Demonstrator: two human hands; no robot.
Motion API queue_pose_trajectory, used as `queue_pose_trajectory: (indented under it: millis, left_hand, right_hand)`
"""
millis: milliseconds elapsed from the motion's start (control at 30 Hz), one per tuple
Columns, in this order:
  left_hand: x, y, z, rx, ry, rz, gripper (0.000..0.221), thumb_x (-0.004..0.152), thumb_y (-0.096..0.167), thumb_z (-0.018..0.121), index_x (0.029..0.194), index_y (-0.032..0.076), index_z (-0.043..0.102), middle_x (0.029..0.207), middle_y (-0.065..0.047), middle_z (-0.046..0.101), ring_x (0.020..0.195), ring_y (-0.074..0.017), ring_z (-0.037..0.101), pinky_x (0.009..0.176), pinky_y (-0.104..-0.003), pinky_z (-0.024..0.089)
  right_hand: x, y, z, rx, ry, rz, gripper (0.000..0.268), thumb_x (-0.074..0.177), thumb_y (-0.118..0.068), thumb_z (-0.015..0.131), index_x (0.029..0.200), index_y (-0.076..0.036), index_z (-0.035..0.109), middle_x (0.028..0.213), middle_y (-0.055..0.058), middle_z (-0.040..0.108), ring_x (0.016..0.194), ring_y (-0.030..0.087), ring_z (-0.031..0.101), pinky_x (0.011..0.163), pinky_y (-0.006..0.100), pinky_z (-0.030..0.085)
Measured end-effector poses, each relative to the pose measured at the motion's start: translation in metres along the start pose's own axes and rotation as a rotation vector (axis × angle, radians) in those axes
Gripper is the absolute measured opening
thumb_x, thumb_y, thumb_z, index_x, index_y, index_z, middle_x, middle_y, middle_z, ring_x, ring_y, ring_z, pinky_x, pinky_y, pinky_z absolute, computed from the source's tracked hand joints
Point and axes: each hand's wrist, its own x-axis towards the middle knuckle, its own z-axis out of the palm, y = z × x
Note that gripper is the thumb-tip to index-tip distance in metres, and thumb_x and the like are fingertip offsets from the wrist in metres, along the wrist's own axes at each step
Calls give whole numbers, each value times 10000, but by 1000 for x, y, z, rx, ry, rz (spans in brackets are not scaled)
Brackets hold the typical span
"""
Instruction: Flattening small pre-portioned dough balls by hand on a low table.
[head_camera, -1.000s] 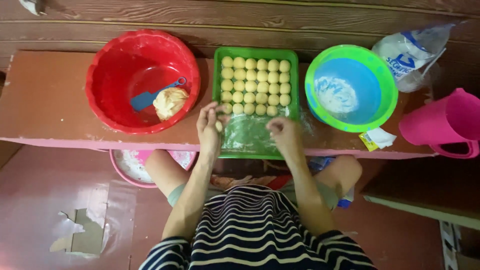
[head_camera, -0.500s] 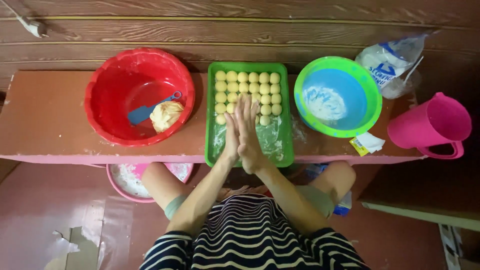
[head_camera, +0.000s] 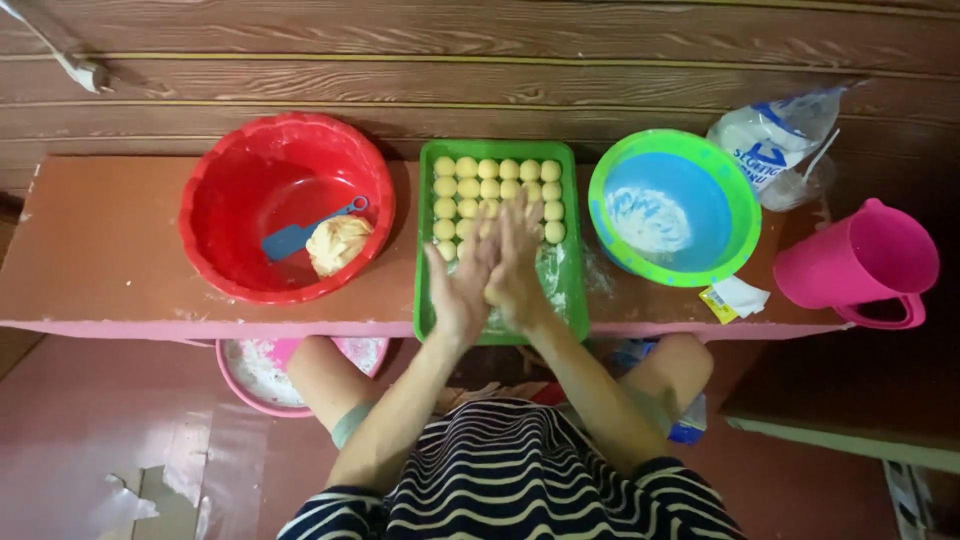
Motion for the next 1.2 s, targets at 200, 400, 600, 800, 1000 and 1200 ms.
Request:
queue_pose_trajectory:
  millis: [200, 400, 600, 800, 1000, 1200]
  left_hand:
    - [3, -8, -15, 167, -94, 99, 973, 924, 834, 121, 1648, 186, 182, 1705, -96, 169, 1576, -284, 125, 1285, -474, 75]
    - [14, 8, 2, -12, -66, 109, 963, 930, 808, 269, 1620, 136, 244, 1677, -105, 247, 1548, -255, 240, 1293, -449, 139]
    - [-6, -43, -50, -45, -76, -145, 953, 945, 816, 274, 1625, 149, 307, 1665, -26, 275, 1501, -217, 318, 1216, -371, 297]
    - [15, -26, -27, 175, -704, 798, 910, 998, 655, 496, 1675, 269, 26, 1736, -178, 40, 1623, -364, 94, 1371, -572, 78]
    - [-2, -1, -14, -131, 162, -143, 1034, 804, 896, 367, 1510, 152, 499, 1484, -116, 557, 1332, -284, 550, 1142, -425, 397]
    - [-18, 11, 36, -608, -185, -43, 718, 1113, 537, 291, 1552, -28, 353, 1473, -173, 485, 1416, -214, 452, 1194, -326, 331]
  right_hand:
    - [23, -54, 27, -76, 277, -14, 638, 1123, -474, 341, 1673, -324, 55, 1748, 7, -38, 1603, 263, -92, 1282, 598, -102]
    - [22, -96, -10, 180, -33, -101, 978, 940, -851, 202, 1668, -206, 98, 1725, 179, -72, 1553, 478, -162, 1207, 723, -139]
    - [29, -36, -19, -15, 36, 56, 919, 950, -813, 12, 1684, -260, 40, 1724, 133, -121, 1533, 485, -174, 1167, 739, -100]
    - [28, -73, -9, 45, 84, -137, 714, 1065, -631, 134, 1672, -259, 93, 1741, 89, -78, 1605, 350, -122, 1262, 637, -145]
    - [21, -30, -16, -410, 2, -125, 405, 1023, -320, 274, 1043, -75, 596, 1653, 268, 169, 1556, 450, -6, 1229, 657, -65]
    - [31, -71, -19, 126, -23, -72, 670, 1072, -484, 253, 1635, -131, 177, 1706, 217, -49, 1569, 423, -8, 1244, 617, -63]
